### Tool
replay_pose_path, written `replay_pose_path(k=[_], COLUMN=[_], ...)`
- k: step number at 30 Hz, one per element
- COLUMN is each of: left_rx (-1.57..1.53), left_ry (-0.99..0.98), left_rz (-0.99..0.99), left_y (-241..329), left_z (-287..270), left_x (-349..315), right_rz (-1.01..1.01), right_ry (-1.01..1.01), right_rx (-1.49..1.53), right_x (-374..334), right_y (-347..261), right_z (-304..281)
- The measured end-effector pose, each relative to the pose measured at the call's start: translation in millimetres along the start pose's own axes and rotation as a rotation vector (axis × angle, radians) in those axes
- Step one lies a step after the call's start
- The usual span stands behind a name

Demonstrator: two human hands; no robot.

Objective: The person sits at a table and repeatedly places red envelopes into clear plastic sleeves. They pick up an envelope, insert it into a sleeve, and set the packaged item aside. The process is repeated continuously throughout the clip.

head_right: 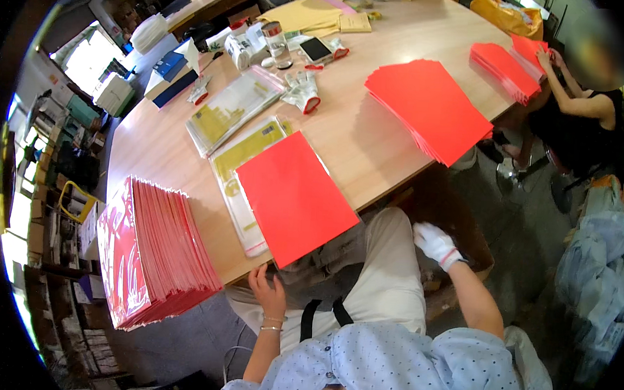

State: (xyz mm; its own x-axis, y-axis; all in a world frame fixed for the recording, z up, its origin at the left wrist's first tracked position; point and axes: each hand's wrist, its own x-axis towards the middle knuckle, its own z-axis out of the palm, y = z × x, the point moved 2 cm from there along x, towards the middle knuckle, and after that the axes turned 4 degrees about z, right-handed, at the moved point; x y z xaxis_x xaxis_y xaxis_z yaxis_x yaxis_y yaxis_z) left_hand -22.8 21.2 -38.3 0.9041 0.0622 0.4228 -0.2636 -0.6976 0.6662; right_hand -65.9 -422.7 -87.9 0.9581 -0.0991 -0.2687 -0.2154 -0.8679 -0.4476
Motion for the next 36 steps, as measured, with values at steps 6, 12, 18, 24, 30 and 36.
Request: replay_pose_path(k=[6,12,18,24,30,36], left_rx=[0.162,-0.027,-0.438,-1.0,-0.54,-0.237], left_ry=[-0.22,-0.38,-0.291,-0.347,-0.286,0.255], left_rz=[0.585,0.196,-0.517,-0.798,-0.298,-0.114], left_y=[17.6,-5.4,-21.1,15.6,92.3,70.1], left_z=[-6.5,0.7,17.0,3.6,-120.4,-311.4], left_x=[41.7,42.4,25.2,36.4,89.6,114.1], right_rz=[-0.726,-0.411,-0.021,0.06,-0.224,-0.685], right_ry=[0.343,0.084,0.283,-0.003,-0.256,-0.517], right_rx=[0.234,0.191,0.213,1.025,1.238,1.42], right_x=[39.5,54.4,50.7,39.2,24.9,28.8], right_y=[-162.4,-170.2,-172.6,-172.1,-241.2,-453.2], right_z=[-47.5,-55.7,-35.3,-11.4,5.9,-14.7])
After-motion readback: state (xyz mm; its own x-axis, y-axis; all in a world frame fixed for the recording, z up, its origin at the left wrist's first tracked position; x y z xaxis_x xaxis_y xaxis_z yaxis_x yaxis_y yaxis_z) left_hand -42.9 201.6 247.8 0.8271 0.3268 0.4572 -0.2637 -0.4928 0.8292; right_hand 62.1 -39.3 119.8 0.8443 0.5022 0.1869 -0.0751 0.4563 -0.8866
